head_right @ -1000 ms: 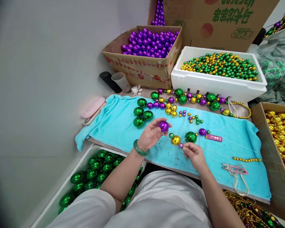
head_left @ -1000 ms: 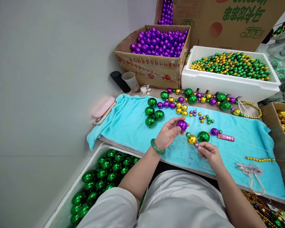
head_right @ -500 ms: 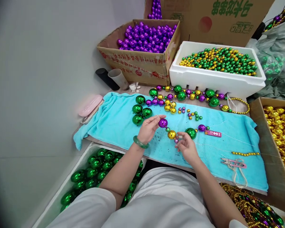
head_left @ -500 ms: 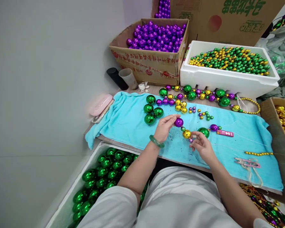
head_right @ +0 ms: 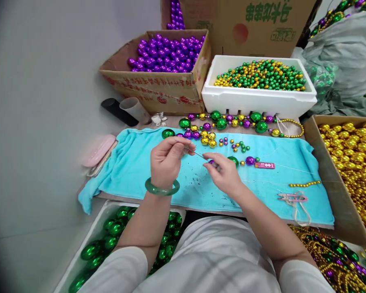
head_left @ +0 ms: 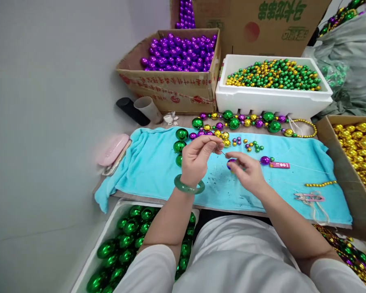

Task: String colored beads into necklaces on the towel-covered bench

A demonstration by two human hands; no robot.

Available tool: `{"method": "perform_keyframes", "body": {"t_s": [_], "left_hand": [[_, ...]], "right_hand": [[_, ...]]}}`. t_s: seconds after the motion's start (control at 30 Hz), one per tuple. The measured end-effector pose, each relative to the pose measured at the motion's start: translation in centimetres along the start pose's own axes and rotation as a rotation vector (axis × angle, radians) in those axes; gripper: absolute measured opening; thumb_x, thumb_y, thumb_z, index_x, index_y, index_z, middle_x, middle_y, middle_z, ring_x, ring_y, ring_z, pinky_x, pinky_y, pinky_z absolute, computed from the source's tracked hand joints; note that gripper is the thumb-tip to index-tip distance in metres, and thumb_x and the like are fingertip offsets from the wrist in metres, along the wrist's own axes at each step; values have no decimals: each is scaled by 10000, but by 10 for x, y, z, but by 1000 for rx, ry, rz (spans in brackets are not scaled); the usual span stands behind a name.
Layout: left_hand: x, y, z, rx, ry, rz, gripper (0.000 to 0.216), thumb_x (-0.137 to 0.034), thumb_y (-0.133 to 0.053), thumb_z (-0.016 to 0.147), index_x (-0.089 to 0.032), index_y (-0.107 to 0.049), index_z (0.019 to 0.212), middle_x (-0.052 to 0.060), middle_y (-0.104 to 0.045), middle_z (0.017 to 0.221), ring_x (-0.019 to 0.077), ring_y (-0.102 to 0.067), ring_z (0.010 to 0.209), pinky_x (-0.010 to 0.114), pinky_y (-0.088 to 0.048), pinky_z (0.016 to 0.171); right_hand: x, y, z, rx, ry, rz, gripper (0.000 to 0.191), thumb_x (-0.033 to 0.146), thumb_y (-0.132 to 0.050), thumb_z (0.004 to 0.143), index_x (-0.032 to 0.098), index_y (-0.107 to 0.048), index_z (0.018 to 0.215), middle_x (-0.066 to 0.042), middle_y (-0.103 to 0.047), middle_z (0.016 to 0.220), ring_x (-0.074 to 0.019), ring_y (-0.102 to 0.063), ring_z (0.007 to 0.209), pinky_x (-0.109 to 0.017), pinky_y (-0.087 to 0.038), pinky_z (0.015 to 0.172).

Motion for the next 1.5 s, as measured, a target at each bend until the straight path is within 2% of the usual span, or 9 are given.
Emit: {"method": "perform_keyframes", "body": {"t_s": [0.33,0.43,0.53,0.63,0.73,0.87,1.07,1.17,1.5], "left_hand": [[11,33,-1,-156,-10,-89,163,-349,-641,836,-195,-689,820,12,-650,719,108,-628,664,208,-511,569],[27,41,4,-166,56,-92,232,-399,-609,851,-238,-672,1005,26,-674,869,105,-639,742,214,-516,640],[58,28,2,13,192,51,415,-367,-650,818,-288,-583,1219,55,-643,1126,133,-633,911,259,-515,773],[93,-1,-14,279,256,299,502,-275,-747,716,-269,-612,1200,78,-590,1244,201,-569,1099,321,-484,883],[115,-20,-26,355,218,426,470,-271,-744,713,-246,-632,1169,86,-592,1227,223,-552,1116,335,-486,872],[134,-21,-24,306,197,495,439,-242,-698,743,-239,-623,1176,78,-598,1197,211,-572,1068,304,-513,799],[165,-1,-13,219,272,523,434,-175,-681,715,-231,-649,1144,70,-586,1159,207,-587,1046,328,-518,862],[177,-1,-11,202,314,520,450,-190,-691,706,-212,-645,1152,77,-574,1136,206,-592,1021,347,-514,896],[147,3,17,397,127,963,559,-78,-489,737,-192,-578,1277,96,-557,1158,235,-520,1089,412,-400,1023]], "right_hand": [[-36,-30,14,228,-168,-128,114,239,-567,816,192,-671,811,14,-645,654,-106,-548,590,-235,-416,615],[-48,-30,24,238,-256,64,126,286,-580,803,177,-641,783,13,-635,633,-95,-543,541,-226,-418,554],[-53,-26,39,184,-330,300,199,370,-602,779,175,-607,822,23,-616,598,-83,-515,471,-209,-390,459],[-45,-20,51,117,-329,404,252,409,-638,743,176,-565,807,59,-551,509,-64,-449,409,-195,-350,407],[-28,-16,54,93,-296,456,250,401,-644,741,172,-548,765,72,-504,462,-54,-413,393,-189,-328,393],[6,22,46,-33,-180,487,177,346,-635,792,173,-598,804,59,-521,495,-60,-446,423,-191,-338,404],[85,142,6,-424,212,512,45,176,-631,820,186,-675,825,42,-460,498,-87,-437,435,-244,-365,410],[100,180,-12,-571,318,426,37,211,-659,805,198,-689,788,40,-428,486,-86,-379,409,-252,-334,387],[-15,169,-45,-532,-109,470,164,228,-667,776,187,-655,934,44,-483,505,-107,-467,486,-241,-359,455]]}}
Point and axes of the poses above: each hand's wrist, its own z-axis towards the middle knuckle, its own y-axis out of the back of the hand, x = y × z, the point moved 10 cm from there along z, towards the middle knuckle
